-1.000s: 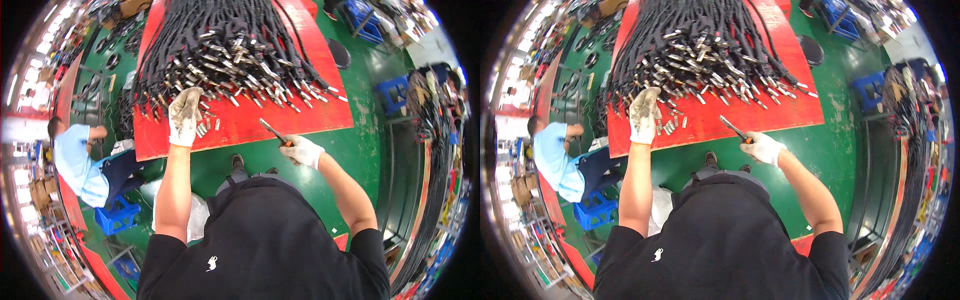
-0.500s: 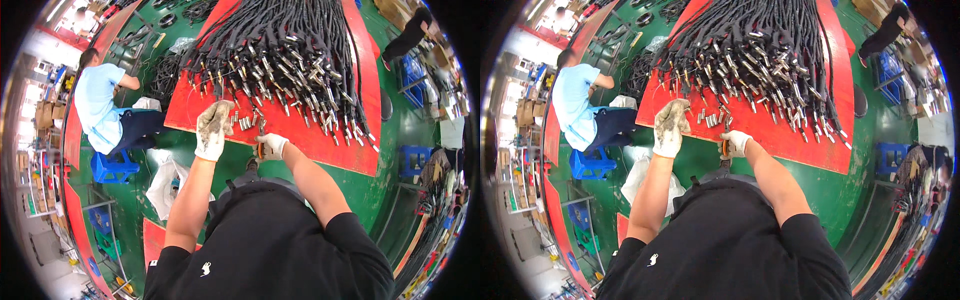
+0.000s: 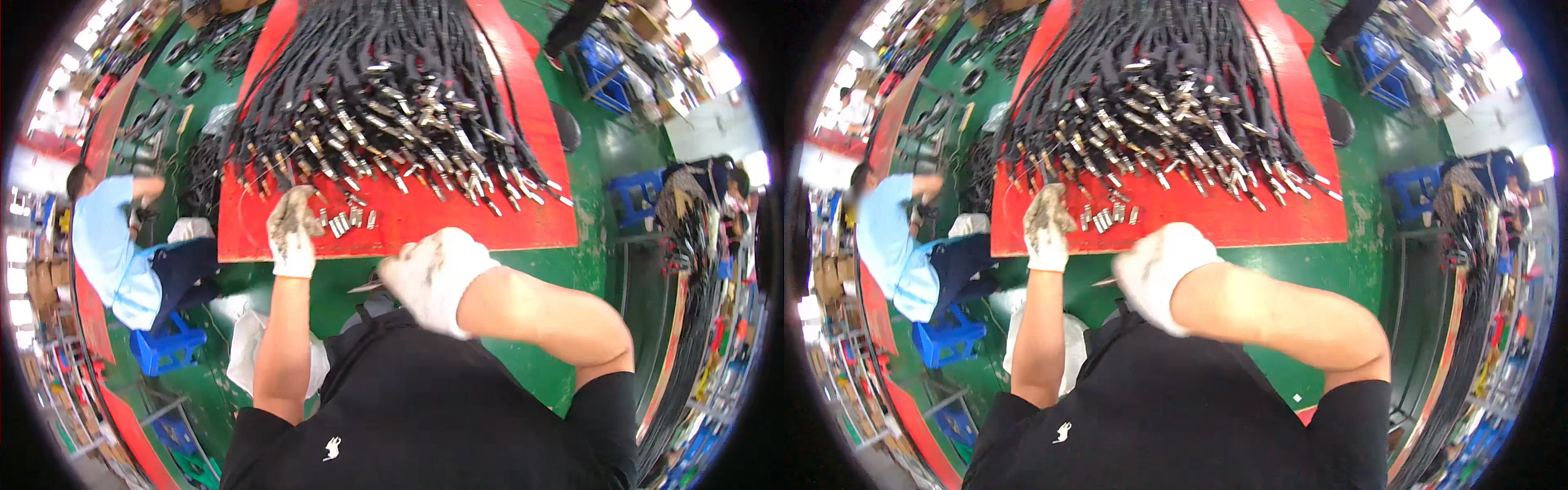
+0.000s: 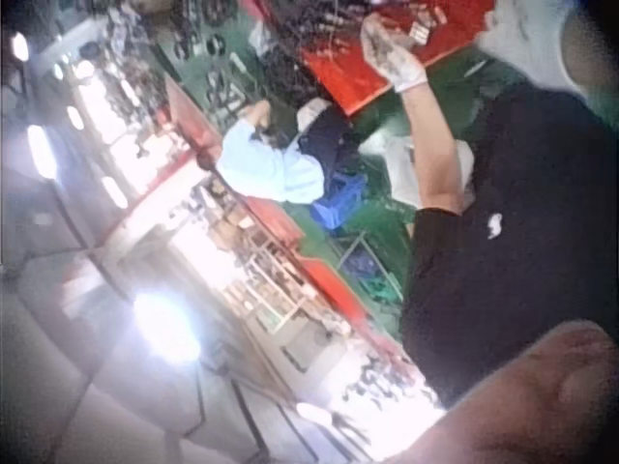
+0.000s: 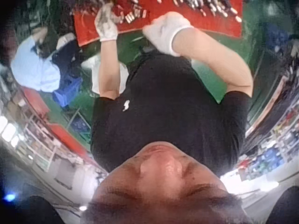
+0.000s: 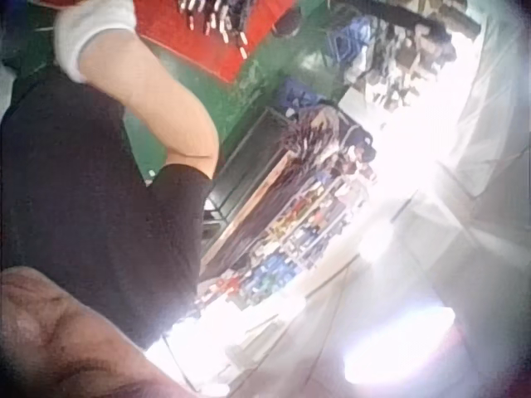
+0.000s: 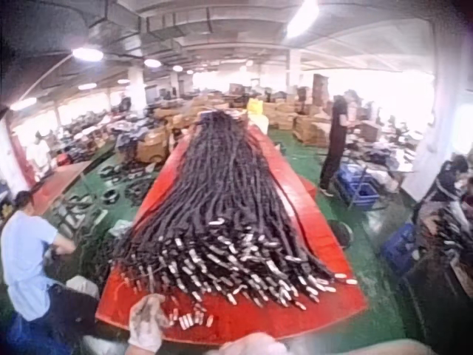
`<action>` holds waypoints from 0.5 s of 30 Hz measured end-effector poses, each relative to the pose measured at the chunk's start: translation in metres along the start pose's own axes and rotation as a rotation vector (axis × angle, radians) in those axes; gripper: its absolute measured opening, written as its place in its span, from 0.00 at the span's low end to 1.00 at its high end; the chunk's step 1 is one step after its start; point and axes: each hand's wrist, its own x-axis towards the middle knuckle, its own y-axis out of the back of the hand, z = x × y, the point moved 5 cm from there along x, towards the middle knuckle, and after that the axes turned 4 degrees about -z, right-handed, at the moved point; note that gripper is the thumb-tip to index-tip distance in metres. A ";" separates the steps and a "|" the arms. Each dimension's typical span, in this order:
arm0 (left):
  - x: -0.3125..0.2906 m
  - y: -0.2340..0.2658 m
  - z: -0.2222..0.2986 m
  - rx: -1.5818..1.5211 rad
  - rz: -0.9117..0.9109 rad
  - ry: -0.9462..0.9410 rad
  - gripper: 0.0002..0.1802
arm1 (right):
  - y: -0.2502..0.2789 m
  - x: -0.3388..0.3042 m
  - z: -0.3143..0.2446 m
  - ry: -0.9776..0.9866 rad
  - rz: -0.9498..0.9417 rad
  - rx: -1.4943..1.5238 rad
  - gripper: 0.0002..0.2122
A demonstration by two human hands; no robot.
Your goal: Assembling welding torch cable leads and connectors on a production line.
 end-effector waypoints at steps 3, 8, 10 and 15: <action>-0.003 -0.005 0.007 -0.011 -0.136 -0.071 0.19 | 0.062 -0.045 -0.048 0.079 0.380 -0.133 0.06; -0.005 -0.018 -0.006 -0.139 -0.271 -0.092 0.25 | 0.058 -0.060 -0.051 0.054 0.528 -0.166 0.06; -0.017 -0.047 0.005 0.052 -0.229 -0.090 0.24 | 0.051 -0.058 -0.048 0.077 0.516 -0.107 0.07; -0.026 -0.051 -0.015 0.033 -0.190 -0.043 0.19 | 0.041 -0.038 -0.056 0.196 0.494 0.034 0.07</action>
